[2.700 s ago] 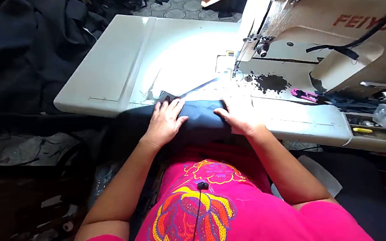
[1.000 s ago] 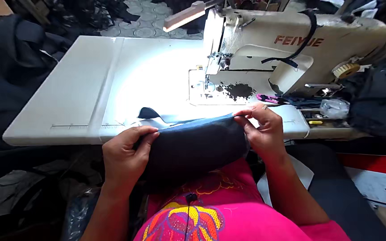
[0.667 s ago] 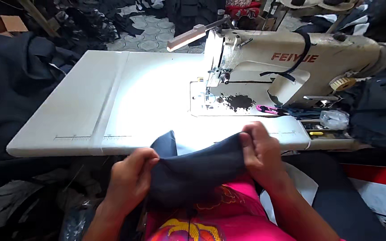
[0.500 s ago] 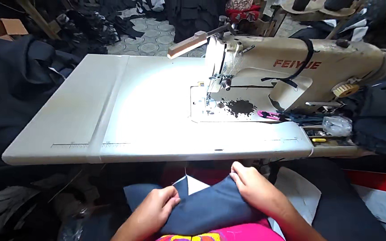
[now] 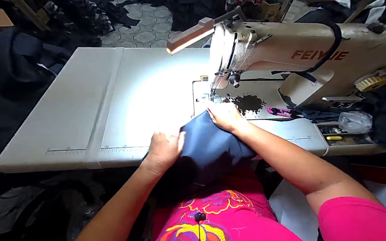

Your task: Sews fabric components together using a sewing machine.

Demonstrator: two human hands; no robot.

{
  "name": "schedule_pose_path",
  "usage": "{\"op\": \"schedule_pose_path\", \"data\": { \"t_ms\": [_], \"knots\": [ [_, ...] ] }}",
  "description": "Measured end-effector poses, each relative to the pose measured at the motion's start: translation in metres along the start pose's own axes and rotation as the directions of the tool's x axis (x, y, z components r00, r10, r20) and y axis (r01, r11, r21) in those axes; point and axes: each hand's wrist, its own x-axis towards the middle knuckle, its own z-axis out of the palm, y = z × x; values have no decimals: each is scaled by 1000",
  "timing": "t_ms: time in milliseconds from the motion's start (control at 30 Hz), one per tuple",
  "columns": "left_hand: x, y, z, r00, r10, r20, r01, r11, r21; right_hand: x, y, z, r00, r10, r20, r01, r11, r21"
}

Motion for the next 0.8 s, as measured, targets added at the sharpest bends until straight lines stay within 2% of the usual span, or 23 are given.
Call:
{"op": "schedule_pose_path", "data": {
  "t_ms": [67,133,200,267,333,400,467,600,700,800],
  "knots": [
    [4,-7,17,974,209,93,-201,976,-89,3,3,1,1000,-15,13,15,1000,-1],
    [4,-10,33,944,274,186,-259,961,-102,3,-12,-11,988,124,95,-121,992,-31],
    [3,-11,36,940,274,205,-265,962,-73,-1,-43,-25,957,284,64,-281,959,-41],
    [1,-11,35,944,267,195,-260,964,-62,-13,-74,-25,939,343,-7,-343,939,21],
    [-2,-9,37,952,260,161,-252,966,-64,-25,-91,-17,931,361,45,-364,927,93],
    [-7,-2,34,957,216,196,-207,976,-66,-34,-89,-8,904,388,179,-414,900,138],
    [-12,8,30,955,179,237,-165,983,-75,-41,-75,-5,929,327,173,-358,913,194],
    [-9,26,11,927,204,315,-178,978,-110,-55,-29,-2,999,30,39,-40,955,295],
    [5,24,8,903,293,314,-235,949,-210,-55,6,-4,986,-168,25,149,929,340],
    [15,21,18,894,382,236,-320,911,-260,-50,24,-7,961,-274,44,242,907,344]
  ]
}}
